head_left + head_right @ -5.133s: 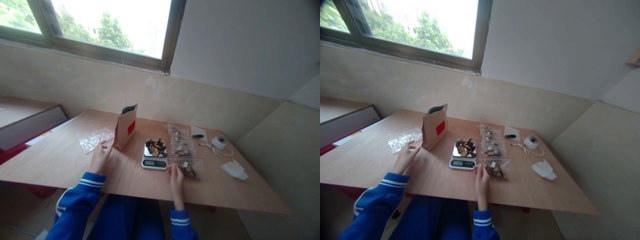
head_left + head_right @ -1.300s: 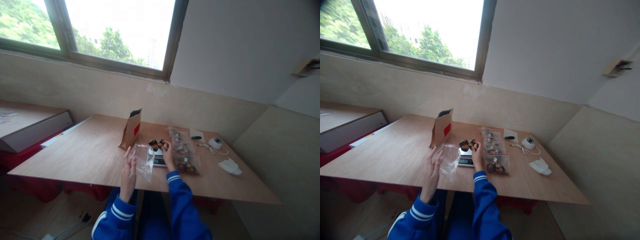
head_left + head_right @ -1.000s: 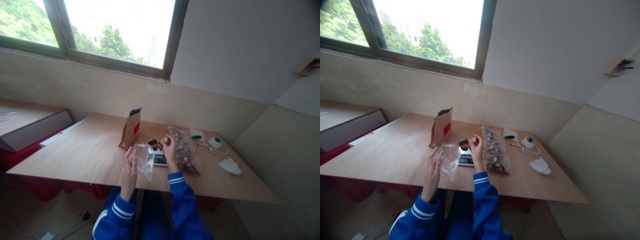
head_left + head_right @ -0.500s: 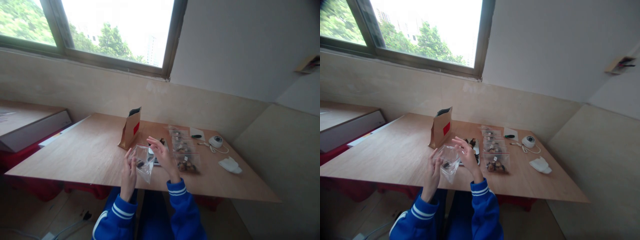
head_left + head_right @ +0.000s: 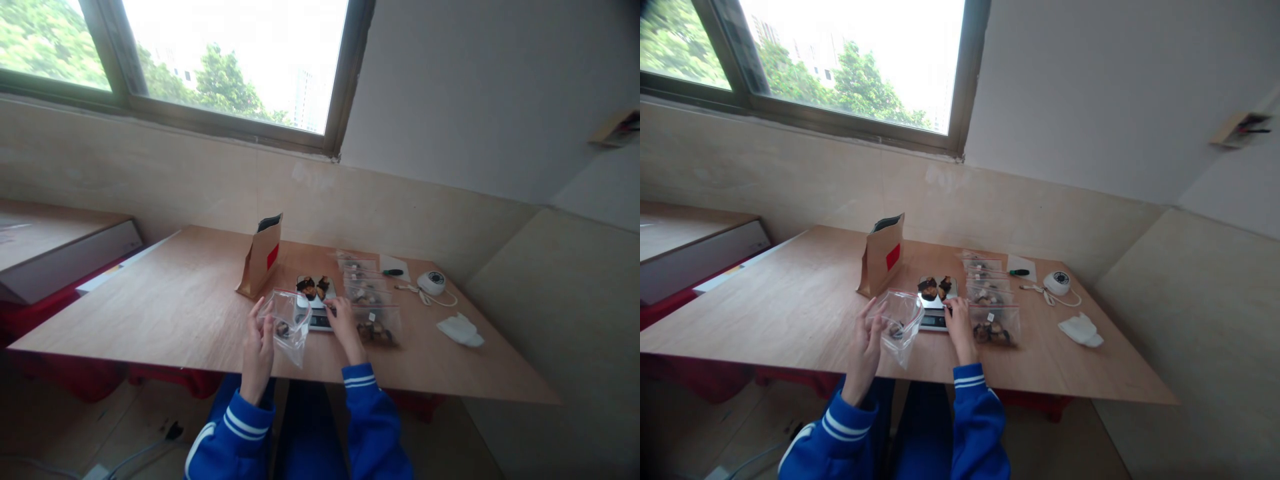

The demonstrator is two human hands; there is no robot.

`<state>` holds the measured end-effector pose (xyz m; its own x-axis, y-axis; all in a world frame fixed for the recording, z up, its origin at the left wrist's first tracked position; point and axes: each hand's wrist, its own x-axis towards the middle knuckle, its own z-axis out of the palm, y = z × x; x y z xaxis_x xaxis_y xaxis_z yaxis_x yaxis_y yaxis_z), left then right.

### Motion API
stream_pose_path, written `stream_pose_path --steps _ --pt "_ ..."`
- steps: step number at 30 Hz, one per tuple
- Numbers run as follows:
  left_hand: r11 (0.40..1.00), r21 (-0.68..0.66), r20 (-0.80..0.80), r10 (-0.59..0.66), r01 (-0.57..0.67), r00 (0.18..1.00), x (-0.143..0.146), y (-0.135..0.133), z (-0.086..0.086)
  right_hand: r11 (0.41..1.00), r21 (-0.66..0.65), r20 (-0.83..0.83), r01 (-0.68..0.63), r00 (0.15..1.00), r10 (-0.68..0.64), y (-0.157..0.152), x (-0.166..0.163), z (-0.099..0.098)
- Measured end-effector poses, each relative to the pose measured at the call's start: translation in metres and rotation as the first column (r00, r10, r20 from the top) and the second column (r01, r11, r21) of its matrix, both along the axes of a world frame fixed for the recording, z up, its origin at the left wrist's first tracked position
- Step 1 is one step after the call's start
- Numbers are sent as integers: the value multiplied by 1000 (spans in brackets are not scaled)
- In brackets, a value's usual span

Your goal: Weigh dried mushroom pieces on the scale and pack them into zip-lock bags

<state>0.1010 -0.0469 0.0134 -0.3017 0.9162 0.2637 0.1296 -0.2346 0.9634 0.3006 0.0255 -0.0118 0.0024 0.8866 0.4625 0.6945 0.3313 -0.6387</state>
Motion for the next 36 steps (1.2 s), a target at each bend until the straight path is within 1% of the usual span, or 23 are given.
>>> stream_pose_path --steps 9,11,13,16,17,19,20,22,24,25,26,28,30,31,34,36 --pt "1000 -6 14 -17 17 1000 -3 1 2 999 -20 61 -47 997 48 0 7 5" --pt "1000 -11 13 -21 21 1000 -3 0 2 999 -21 61 -37 997 38 -1 7 9" --pt "1000 -18 14 -24 24 1000 -3 0 2 1000 -20 55 -20 998 22 -1 5 18" --pt "999 -24 18 -31 31 999 -3 0 2 1000 5 25 -9 1000 8 -2 -4 44" --pt "999 -26 19 -33 33 999 -3 1 1 999 30 -4 -10 1000 10 -4 -9 56" --pt "999 -29 18 -36 37 999 -3 2 0 993 116 -113 -26 993 39 -11 -19 82" --pt "999 -30 19 -40 40 999 -3 2 -1 986 155 -166 -54 983 80 -15 -25 95" --pt "998 -30 25 -51 52 998 -3 3 -2 968 177 -217 -176 953 213 -23 -34 115" --pt "997 -29 28 -64 65 998 -4 3 -2 945 154 -216 -287 924 316 -25 -39 123" --pt "997 -30 25 -66 67 998 -5 3 -2 941 143 -208 -306 920 331 -23 -40 120" --pt "998 -31 18 -62 63 998 -5 3 -2 947 138 -197 -291 929 314 -18 -40 114" --pt "998 -34 3 -53 53 999 -7 3 -1 975 125 -154 -181 968 199 -6 -38 93" --pt "998 -37 2 -48 48 999 -9 3 -1 998 61 -53 -24 998 28 9 -37 65" --pt "998 -37 3 -46 46 999 -9 3 -2 999 41 -34 14 999 -13 15 -38 51" --pt "999 -29 -6 -41 41 999 -12 3 -3 998 5 -2 67 998 -67 27 -43 18" --pt "999 -25 -16 -38 37 999 -13 3 -3 997 -11 8 81 997 -81 30 -46 5"
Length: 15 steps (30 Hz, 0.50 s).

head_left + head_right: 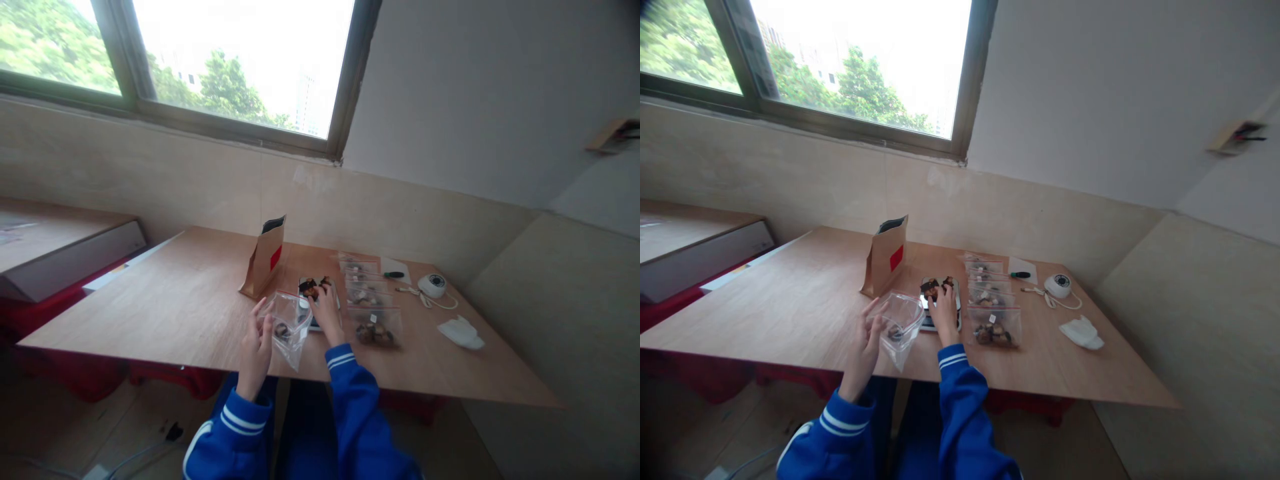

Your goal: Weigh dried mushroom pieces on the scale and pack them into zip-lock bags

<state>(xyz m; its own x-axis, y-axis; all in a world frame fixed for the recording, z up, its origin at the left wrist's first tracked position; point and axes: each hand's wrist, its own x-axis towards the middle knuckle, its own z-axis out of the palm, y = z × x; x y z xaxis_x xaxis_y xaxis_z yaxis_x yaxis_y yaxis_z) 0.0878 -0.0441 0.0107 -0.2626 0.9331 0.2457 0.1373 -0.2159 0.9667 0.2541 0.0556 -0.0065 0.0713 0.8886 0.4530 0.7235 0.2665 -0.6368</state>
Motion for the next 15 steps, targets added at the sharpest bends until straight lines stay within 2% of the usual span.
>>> stream_pose_path --steps 3,9,12,15 --pt "1000 -4 -5 7 -7 1000 -2 0 1 1000 -15 -2 10 1000 -10 0 -1 -6" --pt "1000 -10 -4 24 -24 1000 -5 1 -1 1000 0 -65 27 997 -27 -2 11 -2" --pt "1000 -17 -10 22 -22 1000 -5 1 -3 999 19 -132 28 991 -25 -3 15 5" --pt "1000 -17 3 10 -10 1000 -4 2 -5 999 47 -214 20 977 -10 -7 12 22"
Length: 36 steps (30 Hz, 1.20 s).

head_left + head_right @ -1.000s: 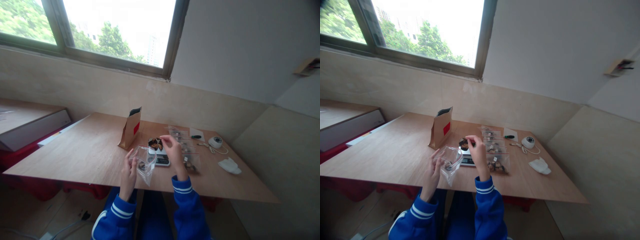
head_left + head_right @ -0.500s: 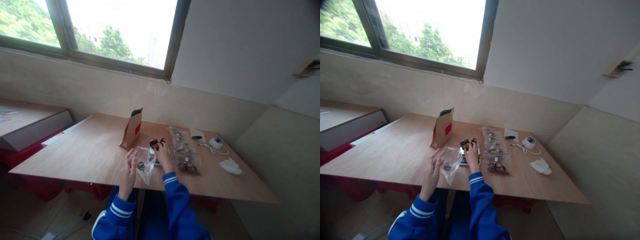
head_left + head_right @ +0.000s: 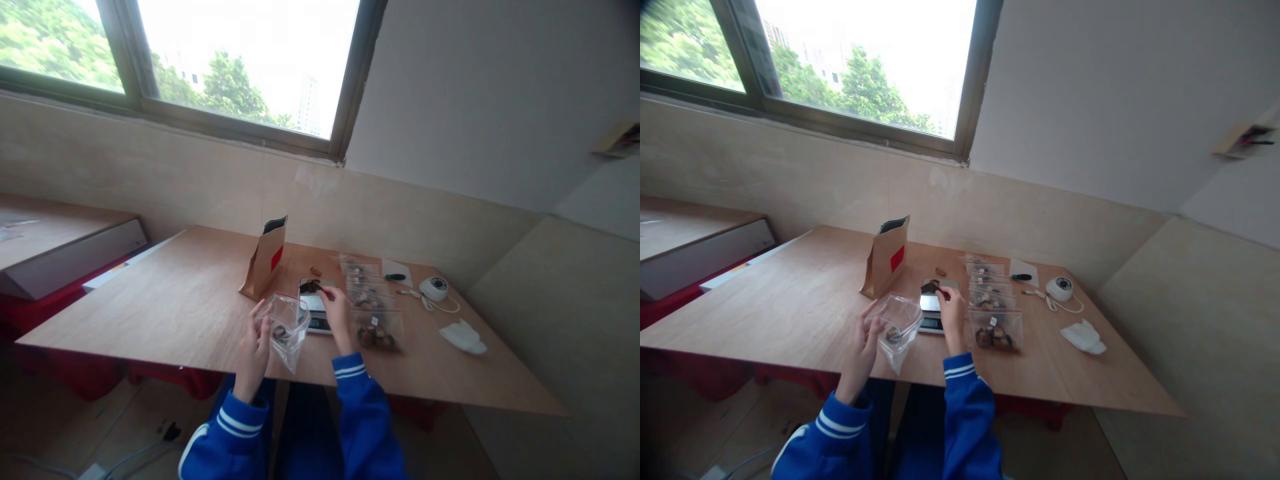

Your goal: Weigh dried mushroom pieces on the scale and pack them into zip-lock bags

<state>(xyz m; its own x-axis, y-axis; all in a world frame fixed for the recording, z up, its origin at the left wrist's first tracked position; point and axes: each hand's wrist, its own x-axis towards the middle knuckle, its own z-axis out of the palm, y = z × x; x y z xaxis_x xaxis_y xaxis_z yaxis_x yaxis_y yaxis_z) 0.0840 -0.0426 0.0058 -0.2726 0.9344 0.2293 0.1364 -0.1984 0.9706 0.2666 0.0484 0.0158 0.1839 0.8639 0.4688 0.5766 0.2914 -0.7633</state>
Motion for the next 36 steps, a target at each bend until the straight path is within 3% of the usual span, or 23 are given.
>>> stream_pose_path --steps 4,7,11,13,16,19,24,28,36 --pt "1000 -10 9 -14 14 1000 1 2 -2 986 64 -218 -157 961 167 -19 -12 42" --pt "1000 -8 23 -15 16 1000 1 3 -2 931 31 -205 -364 909 363 -39 -22 73" --pt "1000 1 37 -15 15 999 1 3 -4 837 -87 -193 -540 833 518 -54 -28 84" --pt "1000 -3 39 -20 20 999 1 4 -6 818 -85 -235 -569 809 539 -50 -25 76" --pt "1000 1 27 -19 19 999 0 4 -7 906 -14 -180 -424 892 414 -30 -17 51" --pt "1000 9 19 -21 21 1000 -1 4 -8 988 6 44 -152 987 152 -3 -12 19" --pt "1000 5 40 -25 25 999 0 4 -8 996 -77 361 53 932 -21 33 -24 -23" --pt "1000 -11 32 -26 27 999 -3 4 -9 986 -110 427 126 902 -68 51 -34 -32" --pt "1000 4 37 -20 20 999 -3 6 -9 987 -116 451 108 891 -44 60 -26 -32"
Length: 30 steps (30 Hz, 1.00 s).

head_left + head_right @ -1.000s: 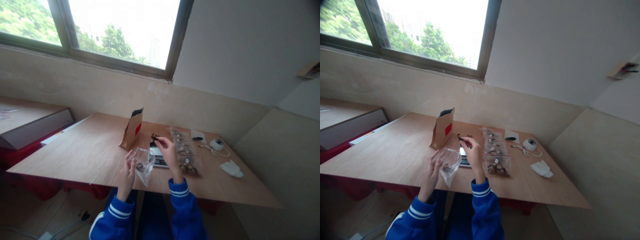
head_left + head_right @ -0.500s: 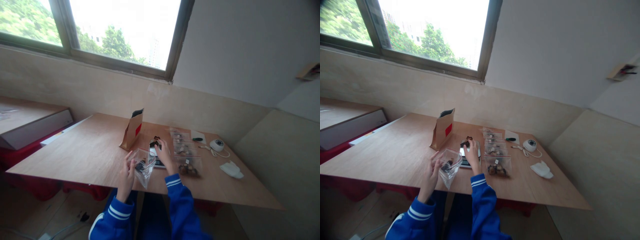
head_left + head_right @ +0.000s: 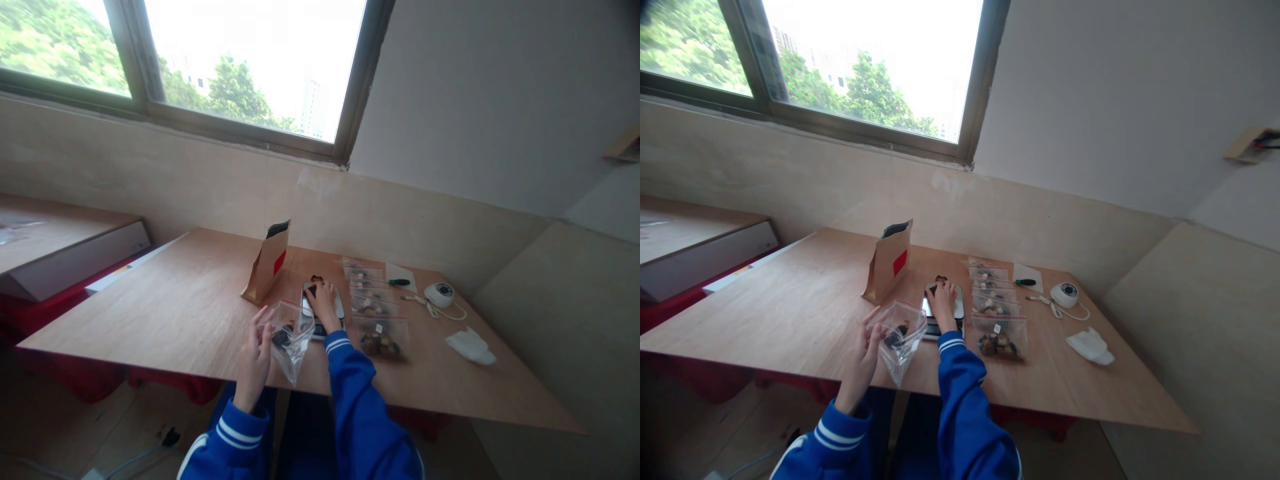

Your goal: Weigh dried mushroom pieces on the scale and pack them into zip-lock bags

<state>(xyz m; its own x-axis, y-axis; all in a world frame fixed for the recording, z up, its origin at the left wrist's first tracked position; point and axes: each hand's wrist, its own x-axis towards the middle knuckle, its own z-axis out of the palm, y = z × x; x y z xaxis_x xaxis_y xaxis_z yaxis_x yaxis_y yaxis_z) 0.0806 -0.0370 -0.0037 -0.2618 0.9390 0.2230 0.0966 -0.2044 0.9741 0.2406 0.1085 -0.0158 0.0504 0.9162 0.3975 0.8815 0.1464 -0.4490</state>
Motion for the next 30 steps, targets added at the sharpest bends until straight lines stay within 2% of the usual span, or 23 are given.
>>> stream_pose_path --steps 10,15,18,21,25,27,30 --pt "1000 -5 -12 13 -13 1000 -4 -2 1 989 47 -55 -140 988 143 -1 11 1" --pt "1000 3 -31 11 -11 999 -6 -4 5 984 87 -122 -157 978 167 -6 14 5" --pt "1000 1 -52 25 -25 998 -7 -5 6 982 118 -183 -145 969 165 -10 15 14" --pt "1000 -3 -52 18 -18 998 -8 -5 6 981 157 -255 -113 955 150 -15 17 33" --pt "1000 3 -41 9 -9 999 -8 -5 4 973 204 -328 -108 929 172 -28 13 70" --pt "1000 0 -40 7 -7 999 -7 -5 3 958 219 -344 -184 905 252 -41 8 93" --pt "1000 -3 -35 -1 1 999 -6 -4 3 874 205 -323 -441 812 485 -65 -4 123"
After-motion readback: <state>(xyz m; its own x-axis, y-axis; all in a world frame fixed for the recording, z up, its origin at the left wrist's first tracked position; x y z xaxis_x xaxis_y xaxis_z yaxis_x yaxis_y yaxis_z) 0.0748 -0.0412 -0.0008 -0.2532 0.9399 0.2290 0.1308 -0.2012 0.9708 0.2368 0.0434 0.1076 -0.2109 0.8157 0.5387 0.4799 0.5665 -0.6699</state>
